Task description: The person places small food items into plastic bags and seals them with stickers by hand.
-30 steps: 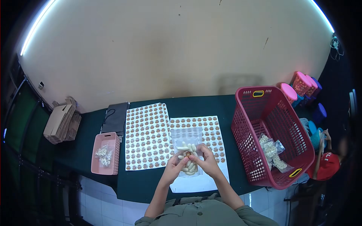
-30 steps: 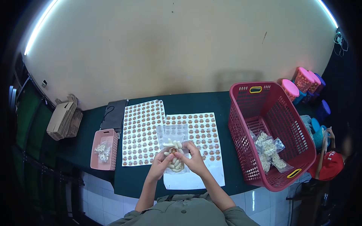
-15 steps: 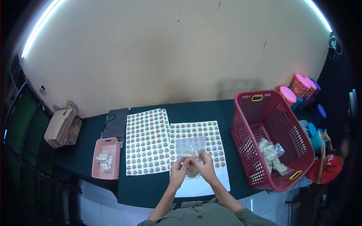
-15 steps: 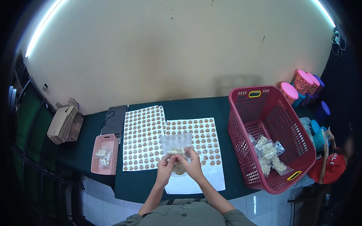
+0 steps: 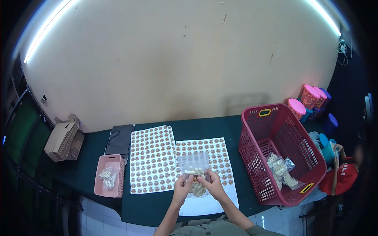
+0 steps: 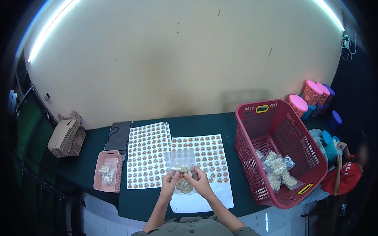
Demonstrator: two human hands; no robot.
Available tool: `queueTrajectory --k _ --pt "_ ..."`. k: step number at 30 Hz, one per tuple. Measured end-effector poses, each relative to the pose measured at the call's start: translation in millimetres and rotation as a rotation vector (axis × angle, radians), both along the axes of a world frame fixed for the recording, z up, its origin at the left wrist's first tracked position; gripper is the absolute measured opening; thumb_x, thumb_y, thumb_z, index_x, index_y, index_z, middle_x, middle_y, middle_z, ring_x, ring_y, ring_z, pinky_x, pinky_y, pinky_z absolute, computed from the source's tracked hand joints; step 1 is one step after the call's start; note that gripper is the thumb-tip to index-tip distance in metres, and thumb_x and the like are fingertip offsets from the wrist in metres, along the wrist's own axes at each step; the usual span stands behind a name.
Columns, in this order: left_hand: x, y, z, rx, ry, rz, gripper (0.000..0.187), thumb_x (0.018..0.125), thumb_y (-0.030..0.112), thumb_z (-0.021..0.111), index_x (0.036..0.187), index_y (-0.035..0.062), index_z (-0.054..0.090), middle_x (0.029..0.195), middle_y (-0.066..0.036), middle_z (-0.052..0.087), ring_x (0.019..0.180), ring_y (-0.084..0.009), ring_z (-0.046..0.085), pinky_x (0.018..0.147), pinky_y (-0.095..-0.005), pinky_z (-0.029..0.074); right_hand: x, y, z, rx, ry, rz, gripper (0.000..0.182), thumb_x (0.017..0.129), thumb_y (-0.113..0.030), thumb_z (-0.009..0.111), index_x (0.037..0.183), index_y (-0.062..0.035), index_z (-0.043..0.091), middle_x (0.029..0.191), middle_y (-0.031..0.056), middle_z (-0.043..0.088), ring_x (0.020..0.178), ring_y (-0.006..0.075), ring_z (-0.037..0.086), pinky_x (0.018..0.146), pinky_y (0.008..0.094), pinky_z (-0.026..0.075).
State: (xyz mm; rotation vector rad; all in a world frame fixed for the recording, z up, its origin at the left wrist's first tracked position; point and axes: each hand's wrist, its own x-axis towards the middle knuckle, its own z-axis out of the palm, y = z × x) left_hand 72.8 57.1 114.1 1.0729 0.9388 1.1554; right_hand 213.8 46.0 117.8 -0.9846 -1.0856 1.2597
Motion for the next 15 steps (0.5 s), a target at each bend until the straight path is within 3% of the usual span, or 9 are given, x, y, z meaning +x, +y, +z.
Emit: queueTrajectory --k 4,5,7,9,11,15 --pt "2 5 21 0.051 -0.194 0.228 0.016 0.087 0.013 0.052 0.093 0.0001 0.058 0.089 -0.003 0.057 0.079 -0.0083 0.053 0.074 -0.0218 0.042 -3 -3 4 0.013 -0.02 -0.003 0.019 0.078 -0.012 0.063 0.091 -0.0017 0.054 0.083 0.0008 0.055 0.077 0.0066 0.05 0.068 0.0215 0.041" --pt "-4 9 16 0.071 -0.203 0.221 0.016 0.087 0.013 0.052 0.093 0.0001 0.058 0.089 -0.003 0.057 0.079 -0.0083 0.053 0.074 -0.0218 0.042 2 1 -16 0.004 -0.132 0.039 0.022 0.077 -0.012 0.064 0.093 -0.0012 0.054 0.087 0.002 0.056 0.08 0.0077 0.052 0.072 0.0226 0.042" --pt "-13 15 4 0.119 -0.201 0.244 0.015 0.087 0.018 0.052 0.092 0.0048 0.056 0.084 -0.001 0.057 0.074 -0.0052 0.05 0.064 -0.0179 0.041 -1 0 -20 -0.038 0.009 0.123 0.026 0.076 -0.013 0.065 0.096 -0.0014 0.055 0.09 0.0028 0.057 0.084 0.0084 0.052 0.073 0.0236 0.043" --pt "-14 12 10 0.121 -0.094 0.291 0.012 0.087 0.016 0.052 0.083 0.0049 0.055 0.079 -0.001 0.058 0.072 -0.0054 0.051 0.066 -0.0189 0.041 1 -4 -8 -0.056 -0.162 0.139 0.029 0.075 -0.013 0.066 0.099 -0.0019 0.055 0.091 0.0034 0.058 0.086 0.0093 0.053 0.073 0.0245 0.044" --pt "-15 12 2 0.181 -0.05 0.323 0.011 0.085 0.012 0.056 0.083 0.001 0.058 0.077 -0.002 0.059 0.07 -0.0069 0.053 0.066 -0.0193 0.042 2 0 -17 -0.037 -0.336 0.057 0.039 0.07 -0.022 0.071 0.098 -0.0015 0.055 0.089 0.0066 0.058 0.083 0.0143 0.055 0.072 0.0271 0.045" --pt "-15 10 -16 0.307 0.134 0.279 0.009 0.082 0.007 0.058 0.082 -0.0016 0.059 0.076 -0.003 0.059 0.068 -0.0084 0.054 0.062 -0.0199 0.043 3 2 -5 0.152 -0.429 -0.136 0.041 0.068 -0.026 0.073 0.097 -0.0033 0.055 0.087 0.0077 0.058 0.083 0.0173 0.055 0.074 0.029 0.043"
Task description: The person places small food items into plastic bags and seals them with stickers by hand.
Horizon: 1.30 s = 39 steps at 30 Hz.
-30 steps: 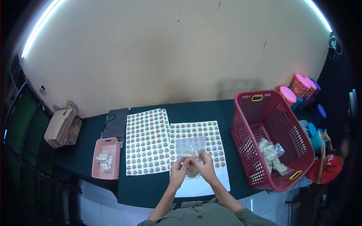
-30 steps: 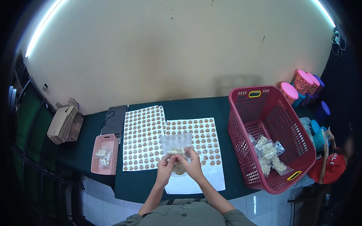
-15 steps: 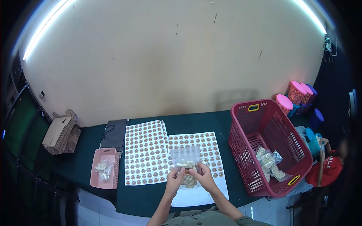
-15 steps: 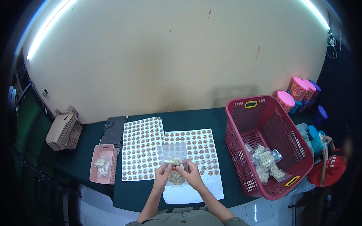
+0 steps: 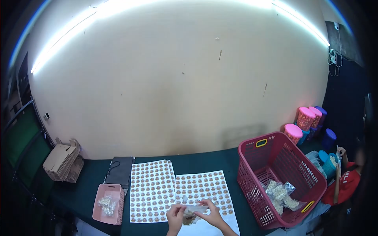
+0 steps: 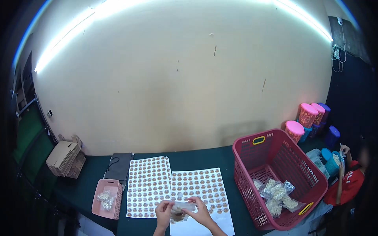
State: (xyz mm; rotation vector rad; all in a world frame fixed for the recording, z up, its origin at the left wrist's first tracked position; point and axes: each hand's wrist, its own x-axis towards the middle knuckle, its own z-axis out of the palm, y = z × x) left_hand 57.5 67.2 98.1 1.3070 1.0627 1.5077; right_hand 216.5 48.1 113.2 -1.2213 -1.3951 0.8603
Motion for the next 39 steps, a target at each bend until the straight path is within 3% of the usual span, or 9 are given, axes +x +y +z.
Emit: queueTrajectory --k 6,8,9,12,14,16,20,33,39 --pt "5 -6 8 -0.001 -0.023 -0.021 0.007 0.08 0.005 0.06 0.081 -0.0019 0.06 0.077 -0.006 0.059 0.071 -0.0101 0.056 0.066 -0.0218 0.044 13 4 11 0.161 -0.4 -0.09 0.037 0.066 -0.03 0.073 0.09 -0.0062 0.059 0.083 0.0059 0.058 0.08 0.0201 0.055 0.076 0.034 0.036" --pt "4 -7 19 0.106 0.392 0.046 0.007 0.077 0.006 0.062 0.078 -0.0014 0.061 0.073 -0.007 0.06 0.069 -0.0124 0.057 0.065 -0.0235 0.044 15 5 14 0.243 -0.479 -0.116 0.038 0.065 -0.031 0.073 0.091 -0.0079 0.059 0.083 0.0049 0.058 0.079 0.0184 0.055 0.076 0.0343 0.035" --pt "7 -7 23 0.164 0.398 0.03 0.007 0.076 0.006 0.062 0.077 -0.0013 0.062 0.071 -0.008 0.06 0.068 -0.0145 0.058 0.063 -0.0244 0.044 14 4 22 0.305 -0.537 -0.107 0.029 0.072 -0.033 0.065 0.086 -0.0093 0.059 0.081 0.0033 0.058 0.077 0.0189 0.055 0.077 0.0353 0.032" --pt "11 -2 8 0.147 0.385 -0.046 0.008 0.076 0.005 0.062 0.079 -0.0019 0.062 0.072 -0.008 0.06 0.067 -0.0143 0.057 0.062 -0.0244 0.044 9 6 24 0.311 -0.706 0.057 0.02 0.073 -0.025 0.065 0.082 -0.0088 0.06 0.075 0.0022 0.059 0.072 0.018 0.054 0.075 0.0332 0.032" --pt "11 0 6 0.026 0.297 -0.048 0.006 0.079 0.003 0.059 0.08 -0.0021 0.062 0.074 -0.006 0.061 0.07 -0.0106 0.056 0.064 -0.0224 0.044 4 10 35 0.332 -0.66 0.104 0.018 0.077 -0.026 0.059 0.072 -0.0088 0.055 0.069 0.0017 0.054 0.067 0.0177 0.054 0.069 0.0323 0.033" --pt "13 3 2 -0.167 -0.067 -0.106 0.006 0.081 0.002 0.056 0.08 -0.0025 0.06 0.075 -0.004 0.06 0.071 -0.0088 0.056 0.063 -0.0204 0.044 -1 16 35 0.308 -0.615 0.129 0.018 0.077 -0.025 0.057 0.072 -0.0085 0.055 0.069 0.0021 0.055 0.067 0.0183 0.054 0.067 0.0317 0.034" --pt "11 14 3 -0.125 -0.089 -0.101 0.007 0.083 0.001 0.054 0.081 -0.0023 0.059 0.075 -0.003 0.06 0.071 -0.0078 0.055 0.063 -0.0192 0.043 -9 23 38 0.293 -0.628 0.109 0.016 0.077 -0.024 0.056 0.072 -0.0083 0.055 0.067 0.0026 0.055 0.065 0.0193 0.055 0.064 0.0321 0.036" --pt "-7 31 21 0.023 -0.028 0.332 0.017 0.086 0.014 0.054 0.077 -0.0007 0.058 0.067 0.0 0.054 0.062 -0.0056 0.047 0.057 -0.0199 0.038 -30 19 43 0.261 -0.482 0.195 0.014 0.07 -0.018 0.058 0.065 -0.0053 0.054 0.06 0.0056 0.054 0.054 0.0219 0.054 0.051 0.0314 0.04" --pt "-9 33 15 -0.015 -0.068 0.249 0.017 0.087 0.014 0.053 0.08 -0.0006 0.057 0.07 0.0 0.053 0.063 -0.0055 0.045 0.057 -0.0204 0.038 -28 16 32 0.274 -0.388 0.236 0.015 0.071 -0.014 0.058 0.064 -0.0021 0.053 0.057 0.0079 0.051 0.05 0.022 0.049 0.05 0.0308 0.039"
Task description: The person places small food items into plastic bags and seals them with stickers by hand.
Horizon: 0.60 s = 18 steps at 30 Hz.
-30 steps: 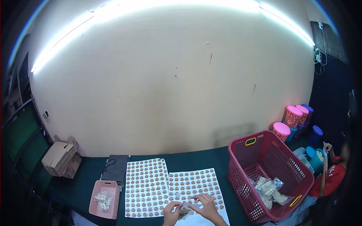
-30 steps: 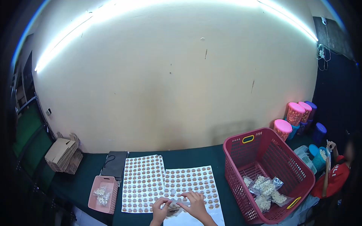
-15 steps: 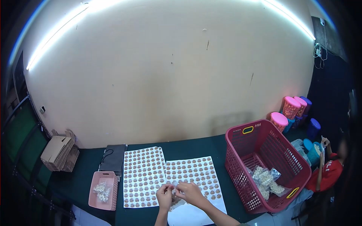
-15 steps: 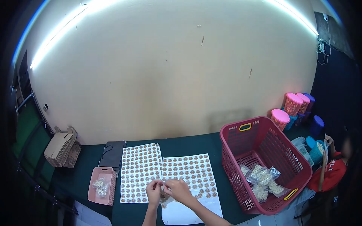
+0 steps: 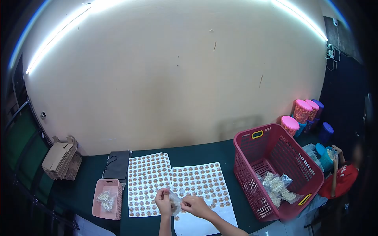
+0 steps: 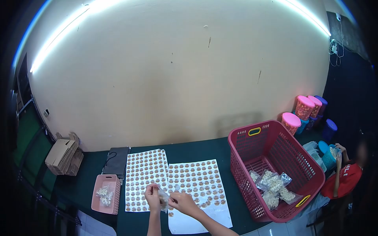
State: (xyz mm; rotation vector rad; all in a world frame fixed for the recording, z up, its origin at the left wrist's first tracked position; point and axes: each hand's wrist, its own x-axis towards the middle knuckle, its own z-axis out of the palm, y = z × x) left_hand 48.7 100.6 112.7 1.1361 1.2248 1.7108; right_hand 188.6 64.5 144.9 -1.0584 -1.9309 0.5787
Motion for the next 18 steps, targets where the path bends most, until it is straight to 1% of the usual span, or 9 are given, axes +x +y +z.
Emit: queueTrajectory --k 2,3,5,6,8,9,11,12,18 --pt "6 -4 3 -0.054 -0.021 -0.05 0.012 0.086 0.012 0.053 0.084 0.001 0.055 0.077 -0.001 0.054 0.073 -0.0089 0.05 0.067 -0.0213 0.04 8 1 -10 -0.088 0.085 -0.022 0.016 0.074 -0.014 0.058 0.065 -0.0013 0.053 0.056 0.0088 0.048 0.048 0.0198 0.045 0.049 0.0303 0.038" --pt "12 -7 6 0.082 0.211 0.081 0.011 0.081 0.011 0.057 0.088 0.0021 0.056 0.081 -0.004 0.055 0.075 -0.015 0.053 0.071 -0.0245 0.042 13 -1 -7 -0.181 0.102 -0.028 0.017 0.076 -0.014 0.056 0.067 -0.0007 0.053 0.056 0.0088 0.046 0.049 0.0179 0.043 0.049 0.0298 0.037" --pt "13 -25 15 0.213 0.524 0.094 0.025 0.072 0.006 0.064 0.096 0.002 0.055 0.094 -0.01 0.056 0.087 -0.0241 0.055 0.08 -0.0325 0.043 18 -1 -16 -0.196 0.145 -0.137 0.017 0.078 -0.014 0.055 0.068 0.0004 0.053 0.055 0.0087 0.045 0.05 0.018 0.044 0.048 0.0287 0.036" --pt "15 -30 14 0.211 0.525 0.098 0.025 0.072 0.006 0.064 0.096 0.002 0.055 0.094 -0.01 0.056 0.087 -0.0241 0.055 0.08 -0.0325 0.043 18 -1 -17 -0.197 0.145 -0.132 0.017 0.078 -0.014 0.055 0.068 0.0004 0.053 0.055 0.0087 0.045 0.05 0.018 0.044 0.048 0.0287 0.036" --pt "18 -41 7 0.226 0.569 -0.327 0.035 0.068 0.003 0.066 0.101 0.0029 0.056 0.102 -0.011 0.057 0.097 -0.0254 0.055 0.086 -0.0336 0.041 18 -3 -19 -0.236 0.212 -0.131 0.019 0.08 -0.019 0.056 0.075 -0.0005 0.055 0.067 0.0087 0.05 0.063 0.0196 0.049 0.059 0.0302 0.037" --pt "17 -43 5 0.218 0.57 -0.327 0.035 0.068 0.003 0.066 0.101 0.0029 0.056 0.102 -0.011 0.057 0.097 -0.0254 0.055 0.086 -0.0336 0.041 16 -5 -19 -0.243 0.213 -0.13 0.019 0.08 -0.019 0.056 0.075 -0.0005 0.055 0.067 0.0087 0.05 0.063 0.0196 0.049 0.059 0.0302 0.037" --pt "17 -43 3 0.218 0.551 -0.334 0.038 0.066 0.002 0.067 0.103 0.0026 0.056 0.103 -0.013 0.058 0.099 -0.0249 0.056 0.084 -0.0337 0.043 13 -8 -17 0.017 -0.019 -0.198 0.022 0.08 -0.026 0.058 0.081 -0.0035 0.057 0.085 0.0088 0.053 0.082 0.0206 0.049 0.075 0.0332 0.033" --pt "18 -42 7 0.242 0.528 -0.292 0.027 0.072 0.003 0.064 0.099 0.0013 0.059 0.096 -0.013 0.061 0.092 -0.0243 0.058 0.081 -0.0325 0.044 14 -9 -18 -0.085 -0.053 -0.152 0.026 0.078 -0.032 0.059 0.086 -0.0069 0.057 0.095 0.0073 0.052 0.095 0.0207 0.045 0.083 0.0357 0.025" --pt "8 -37 12 0.139 0.434 -0.205 0.012 0.08 0.008 0.058 0.087 -0.0006 0.062 0.083 -0.012 0.063 0.079 -0.0212 0.061 0.071 -0.0303 0.046 11 -9 -6 0.18 -0.012 -0.403 0.032 0.074 -0.03 0.065 0.094 -0.0075 0.055 0.091 0.006 0.05 0.09 0.0219 0.046 0.081 0.0372 0.025"
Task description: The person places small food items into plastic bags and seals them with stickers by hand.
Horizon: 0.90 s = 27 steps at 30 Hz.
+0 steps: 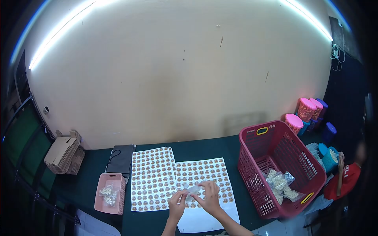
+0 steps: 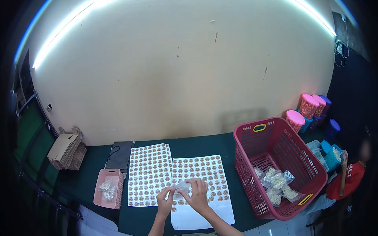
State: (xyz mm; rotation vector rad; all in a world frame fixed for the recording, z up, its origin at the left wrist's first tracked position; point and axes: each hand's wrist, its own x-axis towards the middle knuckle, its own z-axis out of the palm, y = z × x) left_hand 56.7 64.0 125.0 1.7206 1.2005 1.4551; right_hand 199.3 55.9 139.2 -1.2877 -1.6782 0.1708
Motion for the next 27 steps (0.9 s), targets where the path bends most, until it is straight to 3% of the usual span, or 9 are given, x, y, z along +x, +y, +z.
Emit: queueTrajectory --k 3,5,6,11,15,17,18,22,27 --pt "0 2 -2 0.075 0.117 -0.048 0.01 0.08 0.007 0.058 0.085 -0.0002 0.062 0.08 -0.011 0.063 0.075 -0.0208 0.061 0.068 -0.0289 0.046 4 0 17 0.053 -0.145 -0.137 0.029 0.071 -0.026 0.067 0.091 -0.0081 0.056 0.09 0.0041 0.051 0.087 0.0211 0.046 0.078 0.0373 0.027" --pt "3 2 -1 0.066 0.158 -0.105 0.008 0.078 0.007 0.058 0.084 0.0022 0.062 0.08 -0.012 0.061 0.077 -0.0269 0.059 0.069 -0.0337 0.045 10 2 15 -0.029 -0.331 0.089 0.021 0.069 -0.022 0.067 0.083 -0.0096 0.058 0.087 0.0023 0.052 0.086 0.0201 0.047 0.075 0.0367 0.028" --pt "2 5 -3 0.077 0.171 -0.092 0.007 0.078 0.008 0.059 0.082 0.0037 0.063 0.077 -0.01 0.061 0.076 -0.0265 0.058 0.073 -0.0358 0.043 10 5 15 0.0 -0.324 0.125 0.013 0.068 -0.019 0.066 0.075 -0.0107 0.058 0.082 0.0018 0.053 0.082 0.0189 0.048 0.072 0.0346 0.029" --pt "-6 15 -2 0.132 0.254 -0.127 0.005 0.077 0.008 0.059 0.077 0.0061 0.063 0.072 -0.007 0.061 0.073 -0.023 0.057 0.083 -0.0404 0.04 5 9 8 -0.099 -0.279 0.163 0.013 0.071 -0.019 0.064 0.07 -0.0097 0.055 0.073 0.0024 0.053 0.072 0.0182 0.051 0.068 0.0324 0.03" --pt "-12 17 -6 0.085 0.255 -0.007 0.005 0.078 0.007 0.058 0.074 0.0062 0.062 0.071 -0.006 0.061 0.07 -0.0214 0.057 0.095 -0.0463 0.031 -7 19 1 -0.168 -0.131 0.291 0.018 0.074 -0.02 0.063 0.066 -0.0083 0.052 0.066 0.0019 0.052 0.065 0.0187 0.05 0.065 0.0315 0.029" --pt "-13 16 1 -0.084 -0.024 0.076 0.007 0.079 0.007 0.057 0.073 0.0041 0.06 0.071 -0.006 0.061 0.068 -0.0184 0.056 0.091 -0.0406 0.035 -18 19 5 -0.127 -0.085 0.302 0.022 0.075 -0.02 0.062 0.063 -0.0072 0.049 0.064 0.0027 0.05 0.063 0.0191 0.049 0.066 0.0318 0.029" --pt "-13 16 6 -0.073 -0.093 0.113 0.009 0.08 0.007 0.056 0.073 0.0018 0.058 0.07 -0.006 0.061 0.067 -0.0167 0.056 0.081 -0.034 0.039 -22 19 11 -0.083 -0.097 0.303 0.023 0.076 -0.021 0.062 0.063 -0.0068 0.048 0.063 0.003 0.05 0.062 0.0191 0.048 0.066 0.0319 0.029" --pt "-16 14 19 0.031 -0.1 0.244 0.015 0.083 0.009 0.054 0.073 -0.0012 0.056 0.073 -0.009 0.06 0.068 -0.0187 0.056 0.069 -0.029 0.042 -36 11 26 -0.044 -0.092 0.311 0.024 0.076 -0.021 0.062 0.063 -0.006 0.048 0.063 0.0035 0.049 0.058 0.0188 0.046 0.066 0.0319 0.029" --pt "-31 23 8 0.039 -0.139 0.302 0.019 0.084 0.012 0.053 0.072 -0.002 0.055 0.073 -0.009 0.059 0.07 -0.018 0.055 0.066 -0.0282 0.043 -41 4 27 -0.037 -0.09 0.333 0.023 0.075 -0.02 0.063 0.064 -0.0061 0.048 0.063 0.0031 0.05 0.059 0.0181 0.047 0.065 0.0309 0.029"
